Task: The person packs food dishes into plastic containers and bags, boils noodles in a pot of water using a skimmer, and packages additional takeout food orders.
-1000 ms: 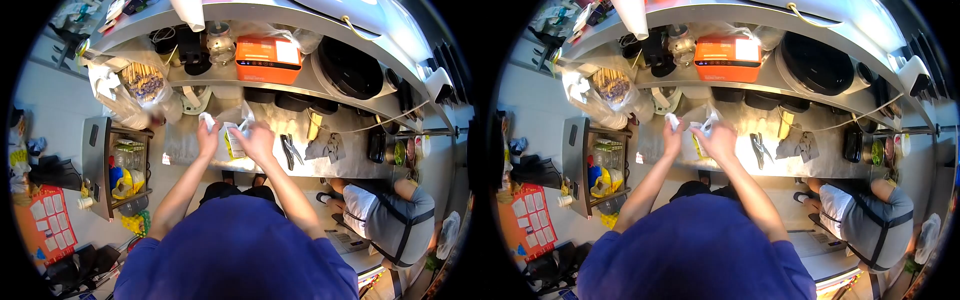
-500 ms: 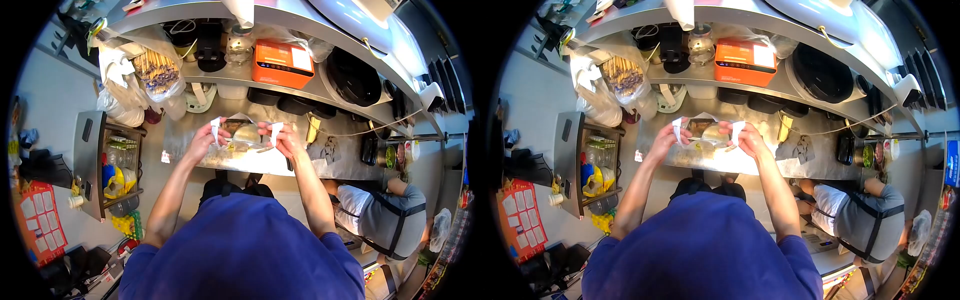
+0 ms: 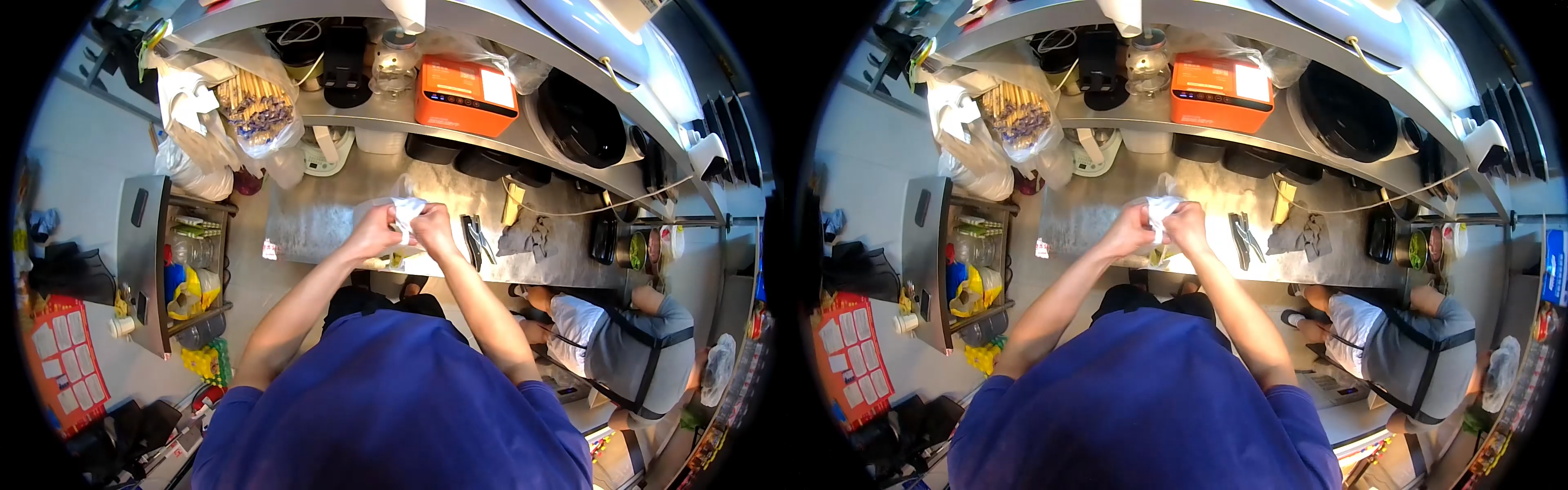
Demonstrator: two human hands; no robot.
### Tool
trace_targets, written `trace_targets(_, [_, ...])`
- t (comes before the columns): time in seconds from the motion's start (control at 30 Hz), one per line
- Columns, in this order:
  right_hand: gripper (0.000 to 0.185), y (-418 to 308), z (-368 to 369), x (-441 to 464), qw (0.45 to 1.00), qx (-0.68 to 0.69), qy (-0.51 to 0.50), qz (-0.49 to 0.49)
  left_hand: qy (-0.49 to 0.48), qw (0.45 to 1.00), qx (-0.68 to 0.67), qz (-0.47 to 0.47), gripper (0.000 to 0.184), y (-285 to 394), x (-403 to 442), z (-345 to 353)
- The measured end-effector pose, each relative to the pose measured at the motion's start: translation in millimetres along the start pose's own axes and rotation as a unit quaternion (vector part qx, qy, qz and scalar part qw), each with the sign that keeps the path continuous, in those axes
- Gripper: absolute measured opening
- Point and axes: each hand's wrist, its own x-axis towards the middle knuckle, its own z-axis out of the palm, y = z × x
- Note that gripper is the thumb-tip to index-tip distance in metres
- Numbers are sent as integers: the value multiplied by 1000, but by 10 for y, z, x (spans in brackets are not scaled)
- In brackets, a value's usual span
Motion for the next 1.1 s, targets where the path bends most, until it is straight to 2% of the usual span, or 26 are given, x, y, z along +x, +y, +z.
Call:
trace_targets(0.1, [14, -116, -43, -63, 989, -142, 49, -4, 84, 996, -1, -36, 40, -128, 37, 75])
trace_targets(0.13, [15, -142, -87, -99, 976, -198, 73, -60, 81, 996, -1, -38, 40, -167, 15, 79])
trace_targets(0.17, [15, -147, -140, -111, 956, -254, 95, -116, 160, 958, 232, 57, 35, -197, -50, 56])
trace_targets(0.2, [15, 81, -256, 23, 956, -253, 96, -114, 227, 852, 449, 147, 31, -227, -111, 7])
trace_targets(0.27, [14, 901, -583, 368, 875, -413, 145, -208, 290, 822, 475, 117, 23, -537, -15, -411])
trace_targets(0.3, [12, 1048, -705, 335, 883, -425, 98, -176, 359, 784, 498, 91, 17, -725, 60, -578])
trace_targets(0.33, [12, 1301, -770, 415, 880, -397, 27, -258, 361, 783, 498, 92, 17, -876, 39, -610])
trace_targets(0.4, [14, 1282, -690, 416, 919, -327, 77, -208, 255, 860, 423, 130, 11, -1104, -55, -563])
trace_targets(0.43, [15, 1293, -702, 468, 996, -57, 54, -33, 255, 922, 290, -19, 13, -1199, -63, -516])
trace_targets(0.47, [11, 855, -590, 339, 946, 302, 57, 104, 252, 922, 291, -24, 13, -1238, -27, -484])
trace_targets(0.5, [9, 629, -481, 243, 873, 472, 34, 120, 307, 940, -121, -84, 11, -1257, 33, -447])
trace_targets(0.53, [10, 528, -430, 203, 770, 625, 11, 129, 311, 790, -513, -127, 10, -1280, 88, -434])
trace_targets(0.57, [14, 831, -541, 350, 686, 715, -44, 128, 298, 757, -572, -105, 9, -1395, 108, -519])
trace_targets(0.6, [9, 1059, -611, 416, 715, 676, 39, 174, 282, 719, -629, -86, 8, -1514, 127, -604])
trace_targets(0.67, [6, 1383, -684, 464, 715, 665, 45, 210, 395, 596, -681, -160, 9, -1445, 149, -654])
trace_targets(0.7, [9, 1199, -658, 440, 757, 626, 40, 184, 320, 643, -685, -127, 15, -1311, 105, -600])
trace_targets(0.73, [22, 1004, -693, 432, 774, 608, 59, 166, 319, 643, -685, -124, 15, -1177, 124, -556])
trace_targets(0.8, [33, 326, -652, 311, 909, 403, -53, 88, 213, 882, -403, -124, 31, -446, 112, -239])
trace_targets(0.83, [34, 208, -572, 359, 945, 305, -108, 46, 212, 882, -402, -127, 31, -383, 123, -166])
trace_targets(0.87, [34, 112, -515, 410, 946, 305, -107, 41, 123, 929, -319, -144, 37, -295, 200, -134])
trace_targets(0.9, [31, -7, -471, 491, 972, -13, -149, -182, 32, 961, -228, -153, 47, -234, 296, -148])
trace_targets(0.93, [28, -98, -422, 525, 851, -331, -164, -373, -10, 964, -215, -154, 42, -364, 370, -196])
trace_targets(1.0, [19, -164, -326, 540, 854, -334, -225, -329, -33, 986, -113, -117, 34, -458, 420, -191])
trace_targets(1.03, [15, 107, -320, 627, 859, -243, -185, -412, 15, 987, -111, -113, 28, -370, 354, -137])
trace_targets(1.07, [17, 339, -315, 677, 931, -81, -172, -311, 58, 988, -106, -99, 24, -249, 324, -104])
trace_targets(1.1, [14, 427, -337, 620, 985, 7, -84, -151, 113, 960, -215, -143, 20, -484, 386, -277])
